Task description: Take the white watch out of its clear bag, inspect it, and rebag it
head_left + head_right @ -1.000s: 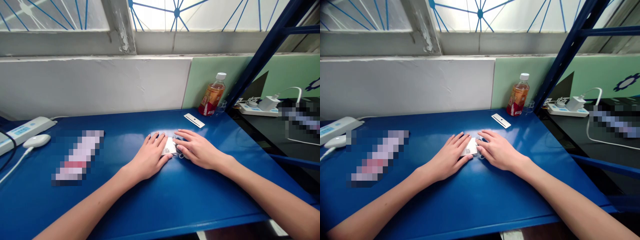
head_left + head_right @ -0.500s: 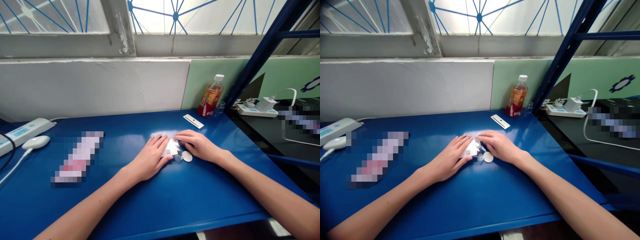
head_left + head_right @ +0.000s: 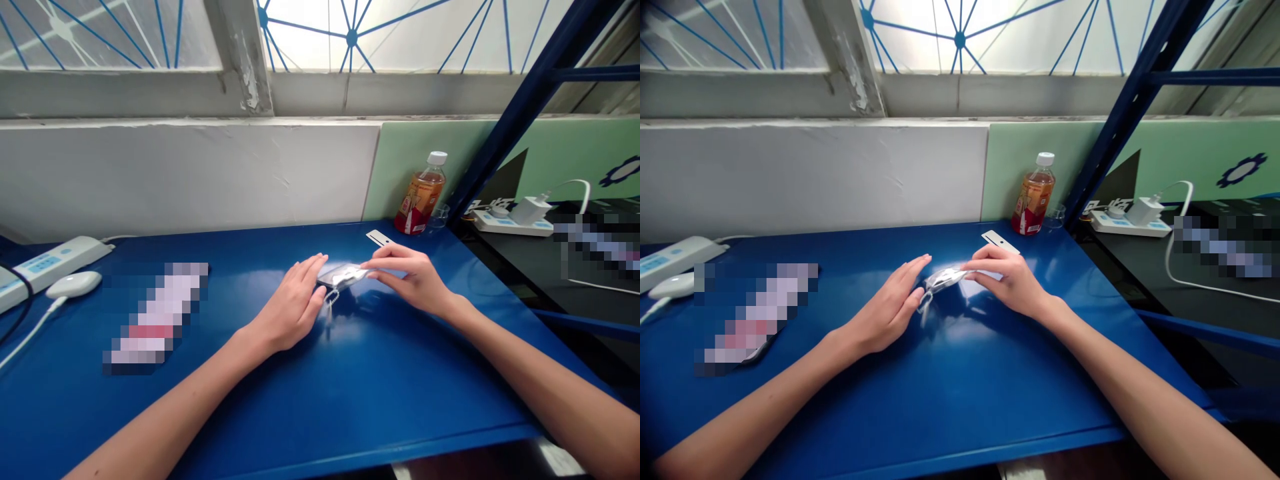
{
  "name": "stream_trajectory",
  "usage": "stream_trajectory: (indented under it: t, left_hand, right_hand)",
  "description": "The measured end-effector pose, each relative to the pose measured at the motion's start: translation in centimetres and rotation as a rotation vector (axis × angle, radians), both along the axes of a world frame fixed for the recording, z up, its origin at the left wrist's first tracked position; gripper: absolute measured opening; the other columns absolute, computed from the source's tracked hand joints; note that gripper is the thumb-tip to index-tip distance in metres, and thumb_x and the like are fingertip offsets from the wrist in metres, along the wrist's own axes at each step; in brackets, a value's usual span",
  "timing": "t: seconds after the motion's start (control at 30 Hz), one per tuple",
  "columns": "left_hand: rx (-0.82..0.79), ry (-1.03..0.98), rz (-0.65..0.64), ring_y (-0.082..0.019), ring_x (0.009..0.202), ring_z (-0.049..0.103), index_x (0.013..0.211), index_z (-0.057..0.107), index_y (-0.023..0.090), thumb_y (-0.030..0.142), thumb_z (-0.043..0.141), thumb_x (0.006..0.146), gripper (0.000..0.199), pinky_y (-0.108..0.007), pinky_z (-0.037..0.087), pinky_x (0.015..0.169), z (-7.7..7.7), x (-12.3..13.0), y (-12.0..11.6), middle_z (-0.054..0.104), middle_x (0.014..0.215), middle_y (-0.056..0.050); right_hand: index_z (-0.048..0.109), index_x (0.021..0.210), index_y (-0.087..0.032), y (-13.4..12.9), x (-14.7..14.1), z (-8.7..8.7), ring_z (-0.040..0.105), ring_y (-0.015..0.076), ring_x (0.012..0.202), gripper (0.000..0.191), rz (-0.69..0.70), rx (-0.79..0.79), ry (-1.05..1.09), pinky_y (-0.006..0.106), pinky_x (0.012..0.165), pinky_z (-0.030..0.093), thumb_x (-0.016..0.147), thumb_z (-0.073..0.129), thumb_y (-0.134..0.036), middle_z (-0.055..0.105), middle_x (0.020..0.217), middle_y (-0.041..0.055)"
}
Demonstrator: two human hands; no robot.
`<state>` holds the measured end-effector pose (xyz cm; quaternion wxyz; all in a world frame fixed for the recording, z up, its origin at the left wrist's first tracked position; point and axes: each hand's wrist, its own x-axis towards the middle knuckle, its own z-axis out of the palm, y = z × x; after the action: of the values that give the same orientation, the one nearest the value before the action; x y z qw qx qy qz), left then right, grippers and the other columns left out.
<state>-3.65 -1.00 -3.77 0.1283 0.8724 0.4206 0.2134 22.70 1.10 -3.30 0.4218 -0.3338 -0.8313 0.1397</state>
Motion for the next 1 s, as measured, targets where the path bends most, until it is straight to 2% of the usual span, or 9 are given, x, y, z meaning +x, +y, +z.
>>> stream_trajectory:
  t: [0.13,0.27,0.37,0.5,0.63,0.77,0.9,1.0]
  left_hand:
    - [0.066,-0.145,0.107,-0.026,0.138,0.04,0.143,0.037,0.011,0.028,0.026,0.101,0.047,-0.046,0.034,0.114,-0.1,0.1,0.2,0.045,0.147,-0.016]
    - [0.127,-0.249,0.144,-0.025,0.132,0.047,0.138,0.042,0.016,0.03,0.03,0.1,0.042,-0.045,0.039,0.111,-0.1,0.1,0.1,0.052,0.14,-0.013]
    - [0.183,-0.251,0.064,-0.026,0.136,0.042,0.141,0.036,0.017,0.032,0.038,0.099,0.044,-0.045,0.037,0.112,0.2,0.2,-0.4,0.046,0.144,-0.013]
    - [0.215,-0.125,-0.084,-0.033,0.143,0.031,0.148,0.024,0.019,0.044,0.058,0.09,0.072,-0.05,0.033,0.114,0.4,0.7,-1.1,0.032,0.153,-0.017]
    - [0.202,0.026,-0.158,-0.038,0.143,0.027,0.151,0.02,0.016,0.057,0.069,0.078,0.097,-0.055,0.027,0.116,0.1,1.0,-1.2,0.032,0.153,-0.02]
    - [0.153,0.07,-0.147,-0.038,0.141,0.031,0.149,0.027,0.016,0.057,0.07,0.077,0.094,-0.056,0.026,0.116,-0.4,1.0,-1.0,0.039,0.149,-0.02]
    - [0.072,0.057,-0.113,-0.04,0.135,0.038,0.145,0.037,0.017,0.06,0.071,0.073,0.091,-0.056,0.034,0.11,-0.5,0.8,-0.9,0.047,0.142,-0.02]
    - [0.033,0.094,-0.073,-0.04,0.134,0.04,0.144,0.039,0.014,0.064,0.068,0.075,0.09,-0.054,0.039,0.107,-0.5,0.5,-0.7,0.047,0.141,-0.021]
  right_hand:
    - [0.074,0.09,-0.022,-0.2,-0.4,0.7,0.065,0.0194,0.08,0.014,-0.062,-0.125,0.26,0.035,0.075,0.055,0.09,0.064,-0.033,0.069,0.088,0.0054]
    - [0.071,0.081,-0.019,0.0,-0.7,0.6,0.064,0.0181,0.073,0.019,-0.047,-0.302,0.344,0.031,0.067,0.053,0.088,0.065,-0.036,0.07,0.079,0.0038]
    - [0.071,0.077,-0.017,0.0,-1.0,0.3,0.064,0.0172,0.068,0.024,-0.066,-0.399,0.329,0.03,0.064,0.052,0.088,0.064,-0.037,0.07,0.073,0.0029]
    - [0.072,0.078,-0.016,-0.2,-1.6,-0.4,0.065,0.0181,0.068,0.027,-0.104,-0.463,0.282,0.03,0.063,0.052,0.086,0.065,-0.04,0.073,0.076,0.0046]
    - [0.072,0.081,-0.016,-0.3,-1.9,-1.1,0.065,0.0184,0.07,0.027,-0.134,-0.431,0.223,0.03,0.064,0.052,0.088,0.061,-0.039,0.073,0.078,0.0048]
    - [0.073,0.084,-0.018,-0.1,-1.8,-1.7,0.066,0.0194,0.075,0.025,-0.131,-0.357,0.105,0.032,0.068,0.053,0.091,0.057,-0.036,0.073,0.083,0.0059]
    - [0.071,0.105,-0.02,-0.1,-1.4,-1.9,0.067,0.0238,0.097,0.023,-0.109,-0.191,-0.083,0.039,0.086,0.054,0.093,0.055,-0.031,0.071,0.104,0.01]
    - [0.061,0.126,-0.018,-0.4,-1.0,-1.5,0.059,0.0287,0.117,0.039,-0.01,-0.08,-0.29,0.047,0.099,0.049,0.092,0.057,-0.036,0.064,0.125,0.0152]
